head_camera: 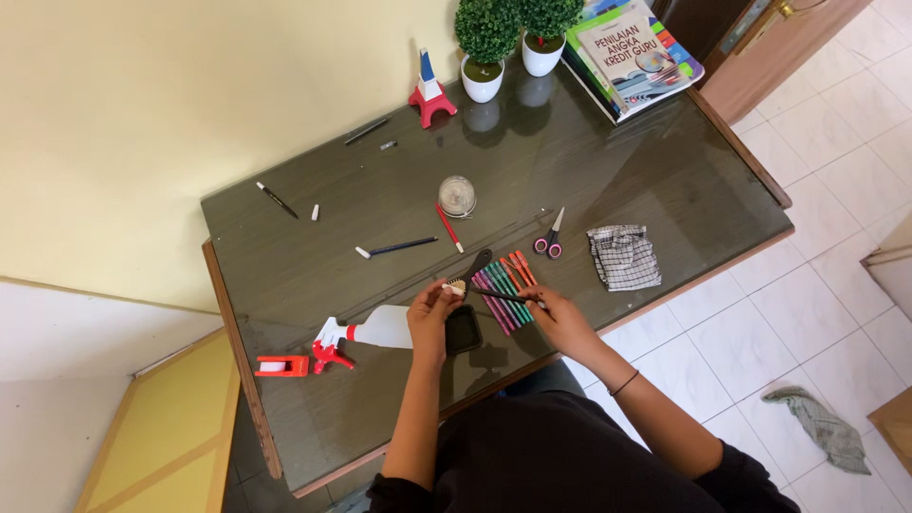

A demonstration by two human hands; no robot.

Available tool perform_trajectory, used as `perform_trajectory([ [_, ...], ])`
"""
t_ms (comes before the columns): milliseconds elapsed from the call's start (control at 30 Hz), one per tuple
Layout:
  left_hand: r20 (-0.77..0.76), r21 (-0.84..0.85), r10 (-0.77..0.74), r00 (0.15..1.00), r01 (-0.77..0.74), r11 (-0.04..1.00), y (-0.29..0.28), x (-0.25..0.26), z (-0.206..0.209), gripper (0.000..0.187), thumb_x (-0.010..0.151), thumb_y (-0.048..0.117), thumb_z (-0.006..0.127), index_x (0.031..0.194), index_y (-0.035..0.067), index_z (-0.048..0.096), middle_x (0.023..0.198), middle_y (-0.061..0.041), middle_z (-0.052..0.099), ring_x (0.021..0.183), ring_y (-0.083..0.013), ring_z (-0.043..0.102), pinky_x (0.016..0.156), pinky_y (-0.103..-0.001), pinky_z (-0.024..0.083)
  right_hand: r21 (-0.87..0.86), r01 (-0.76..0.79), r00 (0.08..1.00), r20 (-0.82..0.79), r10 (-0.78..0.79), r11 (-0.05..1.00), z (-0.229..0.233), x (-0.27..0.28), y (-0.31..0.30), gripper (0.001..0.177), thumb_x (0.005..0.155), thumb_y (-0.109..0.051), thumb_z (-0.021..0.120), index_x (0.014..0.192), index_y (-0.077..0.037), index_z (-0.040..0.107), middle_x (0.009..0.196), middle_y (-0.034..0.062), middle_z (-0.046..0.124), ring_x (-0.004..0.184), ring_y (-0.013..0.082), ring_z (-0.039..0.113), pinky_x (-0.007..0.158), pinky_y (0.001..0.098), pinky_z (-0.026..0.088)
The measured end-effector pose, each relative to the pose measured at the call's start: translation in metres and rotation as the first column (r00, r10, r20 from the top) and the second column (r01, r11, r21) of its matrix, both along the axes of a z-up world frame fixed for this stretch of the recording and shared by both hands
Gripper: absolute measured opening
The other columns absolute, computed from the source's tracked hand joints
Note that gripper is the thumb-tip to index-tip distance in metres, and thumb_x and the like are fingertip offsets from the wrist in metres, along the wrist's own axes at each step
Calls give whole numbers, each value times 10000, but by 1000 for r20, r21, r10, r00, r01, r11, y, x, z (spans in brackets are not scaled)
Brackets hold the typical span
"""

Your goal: The person organizes stationery items on a glass table. They pick up colored pencils and pens, place them into a black rectangular holder, and arrange them neatly. The person also moves a spray bottle and a hairbrush aside to clear space.

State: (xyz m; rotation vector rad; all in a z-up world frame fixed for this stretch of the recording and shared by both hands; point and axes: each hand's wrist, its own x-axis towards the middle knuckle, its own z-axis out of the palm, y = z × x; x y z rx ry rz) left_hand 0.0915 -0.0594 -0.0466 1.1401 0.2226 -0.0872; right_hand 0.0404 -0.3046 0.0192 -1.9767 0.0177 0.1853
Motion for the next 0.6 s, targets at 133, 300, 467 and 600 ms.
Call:
perform_trajectory([
  [133, -32, -24, -2, 999, 1, 1000, -5, -12, -1, 336, 977, 128, 676, 1245, -72, 641, 1014, -129, 712, 958, -206, 723, 895, -334, 609, -13, -11, 1000, -8, 11, 1000, -8, -11, 4, 252, 989, -138, 572, 1205, -34, 652, 924, 85, 702, 773, 138, 646, 701, 303, 517],
  [300, -26, 24, 50, 998, -50, 998, 8, -33, -9, 314, 978, 105, 672, 1232, -77, 647, 1026, -129, 701, 964, -211, 721, 886, -325, 600, -15, -54, 992, -113, 52, 998, -23, -24, 15, 260, 1017, -165, 555, 1227, -49, 656, 982, 90, 708, 852, 161, 650, 787, 302, 524],
  [467, -27, 43, 104, 994, -103, 994, 31, -52, -21, 306, 996, 99, 646, 1245, -78, 640, 1036, -135, 694, 962, -202, 714, 893, -319, 610, 108, -61, 995, -77, 70, 992, -44, -32, 37, 255, 1013, -167, 570, 1209, -30, 657, 1046, 96, 733, 955, 181, 678, 854, 324, 534],
  [600, -49, 50, 166, 985, -163, 985, 43, -50, -23, 326, 993, 116, 648, 1251, -82, 630, 1044, -136, 695, 950, -205, 718, 876, -319, 608, 86, -30, 998, -53, 34, 996, -53, -33, 49, 249, 1003, -174, 577, 1196, -40, 661, 1075, 93, 731, 979, 183, 708, 854, 329, 556],
])
